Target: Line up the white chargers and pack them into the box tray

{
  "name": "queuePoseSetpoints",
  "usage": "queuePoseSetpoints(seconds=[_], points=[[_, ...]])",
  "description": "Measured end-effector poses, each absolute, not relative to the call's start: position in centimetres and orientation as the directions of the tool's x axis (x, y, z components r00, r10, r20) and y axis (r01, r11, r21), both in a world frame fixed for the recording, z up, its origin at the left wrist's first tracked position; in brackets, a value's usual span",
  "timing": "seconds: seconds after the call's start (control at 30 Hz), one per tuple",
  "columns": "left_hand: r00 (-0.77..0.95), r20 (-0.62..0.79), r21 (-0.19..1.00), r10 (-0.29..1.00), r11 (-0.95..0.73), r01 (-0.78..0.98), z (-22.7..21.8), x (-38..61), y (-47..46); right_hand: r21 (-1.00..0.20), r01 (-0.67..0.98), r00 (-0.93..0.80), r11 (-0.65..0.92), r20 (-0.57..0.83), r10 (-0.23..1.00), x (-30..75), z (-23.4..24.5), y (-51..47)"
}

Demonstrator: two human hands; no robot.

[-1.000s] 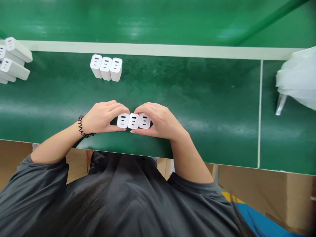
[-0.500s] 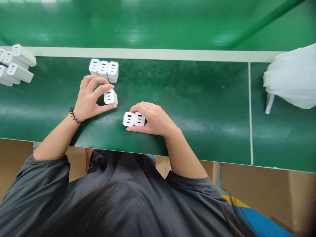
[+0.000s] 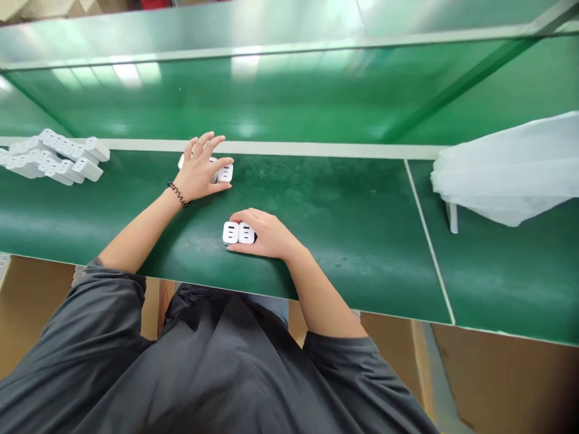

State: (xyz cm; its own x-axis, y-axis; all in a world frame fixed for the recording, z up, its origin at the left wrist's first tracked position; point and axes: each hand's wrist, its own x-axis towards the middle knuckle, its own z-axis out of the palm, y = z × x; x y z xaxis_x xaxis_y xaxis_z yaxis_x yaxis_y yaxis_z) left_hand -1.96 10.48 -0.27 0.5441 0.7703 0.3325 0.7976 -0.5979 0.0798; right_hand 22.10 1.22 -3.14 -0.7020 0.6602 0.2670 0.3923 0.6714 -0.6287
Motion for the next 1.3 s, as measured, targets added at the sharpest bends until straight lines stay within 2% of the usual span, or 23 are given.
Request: queuePoseSetpoints(seconds=[0.13, 0.3, 0.4, 0.5, 0.67, 0.83, 0.93, 1.0, 1.07, 1.17, 1.23, 1.3], points=[[0.489, 0.306, 0.067, 0.817, -0.530, 0.845, -0.7, -2.7, 11.9, -0.618, 0.411, -0.708, 0.670, 0.247, 0.662, 22.0, -2.9, 1.2], [0.501, 0.234, 0.071, 0.833, -0.529, 0.846, -1.1, -4.0, 12.4, -0.604, 0.424, -0.714, 0.674, 0.235, 0.660, 22.0, -2.6, 1.1], [0.482, 0.268, 0.033, 0.834, -0.508, 0.861, -1.6, -5.8, 12.7, -0.615, 0.423, -0.716, 0.666, 0.223, 0.661, 22.0, -2.7, 1.1], [0.410, 0.277, -0.023, 0.869, -0.421, 0.907, -1.5, -9.0, 13.0, -0.634, 0.415, -0.716, 0.653, 0.215, 0.664, 22.0, -2.9, 1.1], [0.217, 0.159, -0.074, 0.963, -0.208, 0.975, 0.1, -15.9, 12.8, -0.648, 0.406, -0.708, 0.645, 0.223, 0.670, 22.0, -3.3, 1.2], [0.166, 0.178, -0.066, 0.970, -0.156, 0.986, 1.5, -20.6, 13.0, -0.639, 0.389, -0.708, 0.664, 0.255, 0.659, 22.0, -3.5, 1.3], [0.206, 0.306, -0.015, 0.930, -0.212, 0.977, 2.2, -19.8, 12.2, -0.611, 0.372, -0.712, 0.699, 0.295, 0.637, 22.0, -3.6, 1.4], [0.276, 0.360, 0.058, 0.891, -0.316, 0.947, 2.5, -17.0, 10.7, -0.593, 0.364, -0.712, 0.718, 0.321, 0.625, 21.9, -3.7, 1.3], [0.414, 0.329, 0.157, 0.849, -0.481, 0.862, 2.6, -12.9, 8.5, -0.583, 0.360, -0.709, 0.728, 0.336, 0.619, 21.8, -3.8, 1.3], [0.703, 0.221, 0.253, 0.676, -0.736, 0.628, 2.1, -6.6, 5.1, -0.559, 0.361, -0.694, 0.746, 0.374, 0.616, 21.7, -4.0, 1.1], [0.787, 0.168, 0.299, 0.594, -0.791, 0.533, 1.4, -3.7, 3.6, -0.523, 0.364, -0.662, 0.770, 0.437, 0.610, 21.6, -4.0, 1.1], [0.796, 0.151, 0.340, 0.587, -0.787, 0.516, 0.6, -2.3, 2.7, -0.481, 0.369, -0.623, 0.796, 0.507, 0.595, 21.5, -3.9, 1.1]])
